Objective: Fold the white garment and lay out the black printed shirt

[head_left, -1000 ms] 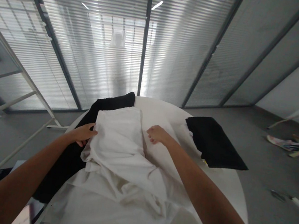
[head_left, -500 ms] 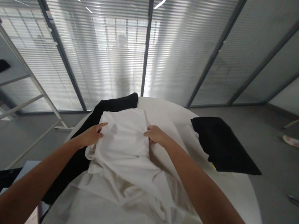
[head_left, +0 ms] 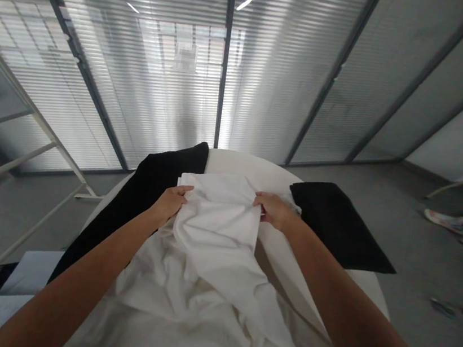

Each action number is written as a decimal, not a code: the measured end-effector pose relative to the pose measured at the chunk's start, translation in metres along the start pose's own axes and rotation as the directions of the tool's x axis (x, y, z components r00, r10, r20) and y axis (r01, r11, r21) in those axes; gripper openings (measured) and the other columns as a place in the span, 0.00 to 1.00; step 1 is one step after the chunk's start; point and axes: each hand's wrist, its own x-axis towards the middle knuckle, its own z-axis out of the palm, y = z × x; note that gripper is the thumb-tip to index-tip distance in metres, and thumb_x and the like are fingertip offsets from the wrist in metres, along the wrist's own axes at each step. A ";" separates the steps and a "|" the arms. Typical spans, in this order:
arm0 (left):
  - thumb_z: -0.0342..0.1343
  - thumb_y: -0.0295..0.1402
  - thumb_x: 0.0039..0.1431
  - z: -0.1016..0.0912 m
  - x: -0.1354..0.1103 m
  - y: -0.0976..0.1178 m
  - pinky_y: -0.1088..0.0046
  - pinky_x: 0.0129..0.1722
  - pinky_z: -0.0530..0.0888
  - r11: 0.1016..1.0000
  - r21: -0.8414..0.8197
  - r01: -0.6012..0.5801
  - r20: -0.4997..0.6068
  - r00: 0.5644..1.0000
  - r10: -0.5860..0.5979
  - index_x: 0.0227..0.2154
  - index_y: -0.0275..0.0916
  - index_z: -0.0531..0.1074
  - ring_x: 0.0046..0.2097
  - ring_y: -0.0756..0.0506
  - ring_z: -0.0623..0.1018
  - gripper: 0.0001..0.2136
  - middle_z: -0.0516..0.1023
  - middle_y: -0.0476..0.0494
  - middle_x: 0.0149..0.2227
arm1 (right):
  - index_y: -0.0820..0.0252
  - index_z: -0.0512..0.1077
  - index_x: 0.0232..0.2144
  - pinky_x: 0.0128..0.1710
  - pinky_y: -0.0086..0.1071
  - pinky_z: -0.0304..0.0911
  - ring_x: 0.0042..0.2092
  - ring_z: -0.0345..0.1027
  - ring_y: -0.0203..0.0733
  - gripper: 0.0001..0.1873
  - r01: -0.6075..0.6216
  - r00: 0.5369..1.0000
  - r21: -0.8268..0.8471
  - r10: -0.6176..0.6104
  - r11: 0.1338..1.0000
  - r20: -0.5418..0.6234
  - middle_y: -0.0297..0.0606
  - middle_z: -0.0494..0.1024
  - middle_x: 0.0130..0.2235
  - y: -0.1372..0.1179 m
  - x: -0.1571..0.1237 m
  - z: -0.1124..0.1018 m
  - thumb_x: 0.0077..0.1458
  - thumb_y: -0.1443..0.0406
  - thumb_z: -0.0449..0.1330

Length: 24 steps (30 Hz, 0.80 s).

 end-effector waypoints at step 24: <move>0.54 0.29 0.47 0.003 0.036 0.020 0.78 0.17 0.59 0.990 0.043 -0.136 0.111 0.985 0.130 0.63 0.40 0.59 0.20 0.54 0.65 0.36 0.79 0.46 0.36 | 0.62 0.68 0.57 0.34 0.29 0.68 0.30 0.71 0.36 0.33 0.256 0.965 0.153 -0.243 0.955 -0.101 0.39 0.80 0.38 -0.014 0.058 -0.024 0.46 0.76 0.54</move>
